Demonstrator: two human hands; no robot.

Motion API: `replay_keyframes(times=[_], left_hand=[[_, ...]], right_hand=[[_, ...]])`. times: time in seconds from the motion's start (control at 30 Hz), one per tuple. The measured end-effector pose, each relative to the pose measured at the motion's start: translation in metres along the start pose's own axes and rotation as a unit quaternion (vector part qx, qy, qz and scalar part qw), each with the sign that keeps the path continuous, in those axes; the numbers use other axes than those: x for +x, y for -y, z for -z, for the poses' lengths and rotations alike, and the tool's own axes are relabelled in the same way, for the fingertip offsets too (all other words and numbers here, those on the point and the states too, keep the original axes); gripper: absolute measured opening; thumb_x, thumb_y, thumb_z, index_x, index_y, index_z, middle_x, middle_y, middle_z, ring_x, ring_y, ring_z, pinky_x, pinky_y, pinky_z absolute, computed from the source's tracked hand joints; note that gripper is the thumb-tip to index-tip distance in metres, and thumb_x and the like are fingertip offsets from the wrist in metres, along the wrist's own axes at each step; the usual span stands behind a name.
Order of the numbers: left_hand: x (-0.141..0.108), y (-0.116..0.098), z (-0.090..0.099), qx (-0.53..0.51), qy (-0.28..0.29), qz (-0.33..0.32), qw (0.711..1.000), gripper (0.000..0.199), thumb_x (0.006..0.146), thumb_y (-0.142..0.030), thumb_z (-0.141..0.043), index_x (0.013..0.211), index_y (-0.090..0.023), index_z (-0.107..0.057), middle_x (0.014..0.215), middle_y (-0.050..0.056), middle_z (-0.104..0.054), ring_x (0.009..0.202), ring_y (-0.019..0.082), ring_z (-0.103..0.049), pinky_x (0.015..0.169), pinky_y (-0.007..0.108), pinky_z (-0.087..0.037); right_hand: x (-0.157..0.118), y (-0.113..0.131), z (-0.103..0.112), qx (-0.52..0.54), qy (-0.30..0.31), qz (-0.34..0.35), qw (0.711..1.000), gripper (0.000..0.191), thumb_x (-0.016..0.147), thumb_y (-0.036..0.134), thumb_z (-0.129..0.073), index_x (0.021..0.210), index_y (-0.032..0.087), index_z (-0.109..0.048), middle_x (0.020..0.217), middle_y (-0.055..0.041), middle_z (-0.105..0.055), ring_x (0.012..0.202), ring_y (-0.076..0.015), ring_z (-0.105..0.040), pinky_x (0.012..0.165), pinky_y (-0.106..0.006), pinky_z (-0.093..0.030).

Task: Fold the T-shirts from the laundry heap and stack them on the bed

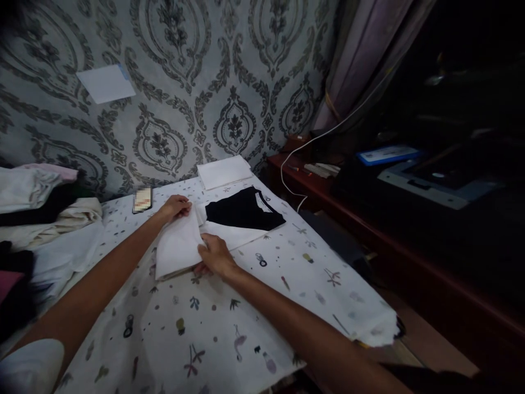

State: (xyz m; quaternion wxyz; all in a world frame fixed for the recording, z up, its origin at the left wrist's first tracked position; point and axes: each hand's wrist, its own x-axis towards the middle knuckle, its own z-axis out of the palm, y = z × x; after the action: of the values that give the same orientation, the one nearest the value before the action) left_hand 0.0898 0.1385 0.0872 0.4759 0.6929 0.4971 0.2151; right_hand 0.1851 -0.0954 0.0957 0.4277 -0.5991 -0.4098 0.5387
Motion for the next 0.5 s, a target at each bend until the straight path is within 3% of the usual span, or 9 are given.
replay_keyframes(times=[0.13,0.23,0.3,0.37,0.43,0.5], left_hand=[[-0.014,0.001,0.000,0.037,-0.026,-0.038,0.998,0.020,0.081,-0.023,-0.066,0.099,-0.016,-0.059,0.065,0.001,-0.065,0.057,0.014,-0.065,0.056,0.025,-0.050],[-0.045,0.009,0.008,0.068,-0.048,-0.096,0.992,0.029,0.086,-0.027,-0.061,0.114,-0.019,-0.059,0.096,0.007,-0.073,0.093,0.020,-0.069,0.085,0.036,-0.054],[-0.075,0.023,0.012,0.135,-0.059,-0.153,0.977,0.037,0.090,-0.035,-0.056,0.125,-0.021,-0.058,0.128,0.011,-0.066,0.123,0.025,-0.059,0.106,0.042,-0.044],[-0.104,0.039,0.010,0.243,-0.051,-0.191,0.950,0.051,0.094,-0.046,-0.049,0.137,-0.019,-0.051,0.150,0.014,-0.049,0.142,0.030,-0.041,0.118,0.046,-0.030],[-0.126,0.054,0.005,0.340,-0.029,-0.197,0.919,0.064,0.096,-0.055,-0.042,0.146,-0.016,-0.043,0.159,0.016,-0.035,0.150,0.031,-0.027,0.122,0.050,-0.020],[-0.137,0.063,-0.001,0.379,-0.012,-0.187,0.906,0.069,0.096,-0.059,-0.039,0.150,-0.016,-0.038,0.162,0.016,-0.028,0.152,0.031,-0.019,0.122,0.053,-0.015]], right_hand=[[0.004,-0.003,0.005,-0.031,0.011,-0.026,0.999,0.034,0.091,0.012,-0.045,0.124,0.014,-0.054,0.057,0.0025,-0.060,0.048,-0.0169,-0.065,0.042,-0.021,-0.048],[0.004,-0.002,0.007,-0.035,0.008,-0.034,0.999,0.038,0.090,0.011,-0.045,0.127,0.014,-0.052,0.056,0.0031,-0.059,0.049,-0.0173,-0.065,0.045,-0.022,-0.049],[0.002,0.000,0.009,-0.034,0.008,-0.037,0.999,0.039,0.089,0.012,-0.047,0.127,0.014,-0.052,0.057,0.0033,-0.059,0.049,-0.0166,-0.064,0.047,-0.023,-0.048],[0.000,0.001,0.011,-0.033,0.013,-0.030,0.999,0.040,0.090,0.015,-0.050,0.129,0.014,-0.052,0.059,0.0029,-0.061,0.048,-0.0157,-0.063,0.049,-0.024,-0.048],[-0.003,0.003,0.015,-0.068,0.010,-0.010,0.998,0.041,0.091,0.020,-0.052,0.131,0.015,-0.052,0.064,0.0011,-0.063,0.050,-0.0155,-0.062,0.051,-0.025,-0.048],[-0.004,0.007,0.018,-0.183,-0.021,0.029,0.982,0.040,0.091,0.023,-0.053,0.130,0.016,-0.055,0.072,-0.0023,-0.067,0.061,-0.0179,-0.064,0.059,-0.028,-0.049]])
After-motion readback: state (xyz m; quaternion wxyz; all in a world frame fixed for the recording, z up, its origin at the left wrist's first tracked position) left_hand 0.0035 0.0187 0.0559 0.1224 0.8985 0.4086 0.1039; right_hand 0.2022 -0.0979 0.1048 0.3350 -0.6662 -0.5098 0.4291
